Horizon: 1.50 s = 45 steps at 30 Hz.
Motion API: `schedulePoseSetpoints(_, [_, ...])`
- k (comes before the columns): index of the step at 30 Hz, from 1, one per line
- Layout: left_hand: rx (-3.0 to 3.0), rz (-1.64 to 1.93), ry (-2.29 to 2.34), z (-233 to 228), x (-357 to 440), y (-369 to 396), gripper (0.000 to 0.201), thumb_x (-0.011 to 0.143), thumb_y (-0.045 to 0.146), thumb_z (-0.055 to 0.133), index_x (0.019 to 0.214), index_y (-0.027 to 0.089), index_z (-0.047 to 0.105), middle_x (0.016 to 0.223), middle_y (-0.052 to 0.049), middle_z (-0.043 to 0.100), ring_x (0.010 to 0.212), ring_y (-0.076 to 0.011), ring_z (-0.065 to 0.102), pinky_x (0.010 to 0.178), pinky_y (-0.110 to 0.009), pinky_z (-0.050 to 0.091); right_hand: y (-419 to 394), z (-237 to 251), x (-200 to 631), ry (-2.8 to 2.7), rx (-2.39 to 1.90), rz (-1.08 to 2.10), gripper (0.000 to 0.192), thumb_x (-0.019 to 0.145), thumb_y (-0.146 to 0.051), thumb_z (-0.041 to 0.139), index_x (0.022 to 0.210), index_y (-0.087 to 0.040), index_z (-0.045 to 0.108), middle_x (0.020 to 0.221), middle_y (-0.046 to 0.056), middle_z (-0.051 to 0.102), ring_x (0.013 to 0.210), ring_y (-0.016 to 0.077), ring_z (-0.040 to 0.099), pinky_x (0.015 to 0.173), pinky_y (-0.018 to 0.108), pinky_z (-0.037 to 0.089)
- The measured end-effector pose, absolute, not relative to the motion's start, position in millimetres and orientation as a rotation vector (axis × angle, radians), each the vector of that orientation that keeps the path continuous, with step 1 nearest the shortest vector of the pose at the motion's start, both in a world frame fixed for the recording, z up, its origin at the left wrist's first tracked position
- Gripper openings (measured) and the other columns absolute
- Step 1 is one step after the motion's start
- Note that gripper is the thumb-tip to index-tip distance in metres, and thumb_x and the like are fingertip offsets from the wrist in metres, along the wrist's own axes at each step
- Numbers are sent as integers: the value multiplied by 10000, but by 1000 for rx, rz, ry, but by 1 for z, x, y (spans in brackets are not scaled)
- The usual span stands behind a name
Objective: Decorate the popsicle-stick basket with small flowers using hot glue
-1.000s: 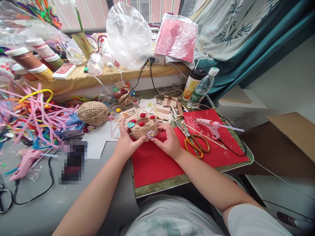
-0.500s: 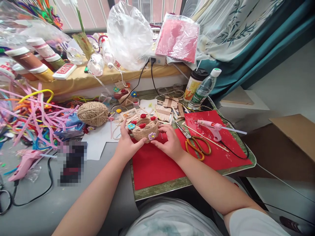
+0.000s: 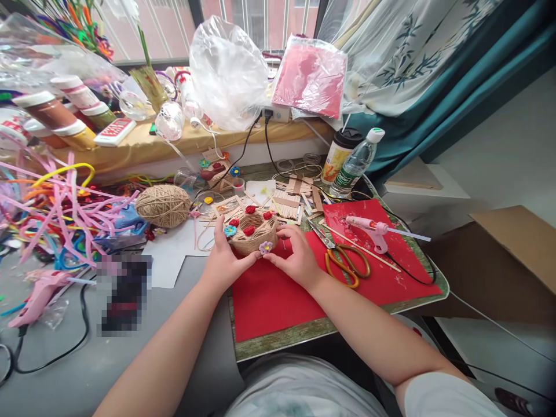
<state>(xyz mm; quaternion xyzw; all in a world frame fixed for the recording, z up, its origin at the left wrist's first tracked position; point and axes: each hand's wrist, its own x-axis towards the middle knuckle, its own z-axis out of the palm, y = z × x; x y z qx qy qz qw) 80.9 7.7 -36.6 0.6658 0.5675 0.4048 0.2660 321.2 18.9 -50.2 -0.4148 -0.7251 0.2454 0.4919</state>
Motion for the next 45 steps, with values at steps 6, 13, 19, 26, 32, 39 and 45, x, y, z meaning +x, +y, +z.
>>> schedulePoseSetpoints(6, [1757, 1095, 1552, -36, 79, 10, 1378, 685, 499, 951, 1697, 307, 35, 1594, -220, 480, 1441, -389, 567, 1161, -586, 487, 16, -48, 330, -1580, -1018, 650, 184, 941, -372, 775, 1031, -271, 650, 1145, 83, 721, 1126, 271, 706, 1027, 476, 580])
schedulePoseSetpoints(13, [1808, 913, 1639, -29, 73, 13, 1441, 639, 542, 962, 1689, 314, 2, 1539, -198, 529, 1449, -396, 555, 1179, -579, 461, 9, -28, 347, -1340, -1177, 645, 181, 948, -415, 768, 901, -241, 757, 885, 36, 774, 848, 231, 728, 863, 393, 592])
schedulePoseSetpoints(19, [1836, 895, 1654, -29, 72, 14, 1351, 647, 560, 953, 1668, 298, 108, 1515, -198, 540, 1454, -403, 542, 1157, -573, 478, 24, -5, 376, -1417, -1364, 661, 205, 967, -406, 719, 1057, -225, 752, 961, 52, 768, 849, 219, 708, 806, 359, 569])
schedulePoseSetpoints(26, [1841, 993, 1719, -41, 81, 12, 1346, 660, 596, 937, 1667, 281, 101, 1550, -214, 485, 1474, -423, 499, 1182, -598, 440, 63, -23, 375, -1972, -1500, 450, 96, 914, -248, 722, 835, -219, 675, 920, 53, 695, 860, 226, 644, 817, 351, 508])
schedulePoseSetpoints(32, [1852, 981, 1722, -45, 78, 13, 1330, 709, 600, 904, 1674, 247, 60, 1574, -240, 445, 1506, -419, 457, 1207, -607, 412, 89, -36, 360, -2007, -1462, 596, 212, 794, -100, 749, 977, -207, 758, 1051, 98, 735, 1050, 278, 668, 1002, 406, 511])
schedulePoseSetpoints(39, [1849, 1008, 1631, -39, 73, 12, 1224, 707, 553, 915, 1655, 301, 181, 1551, -196, 487, 1460, -411, 515, 1168, -592, 458, 67, -28, 382, -1721, -1498, 684, 283, 951, -362, 627, 1155, -190, 721, 976, 83, 757, 806, 228, 706, 803, 410, 602])
schedulePoseSetpoints(45, [2205, 1456, 1546, -20, 73, 2, 1076, 696, 508, 945, 1569, 268, 366, 1638, -216, 381, 1529, -415, 408, 1176, -585, 446, 2, -18, 363, -1215, -1231, 1115, 374, 805, -472, 852, 1027, -215, 696, 796, 13, 714, 701, 180, 672, 703, 344, 607])
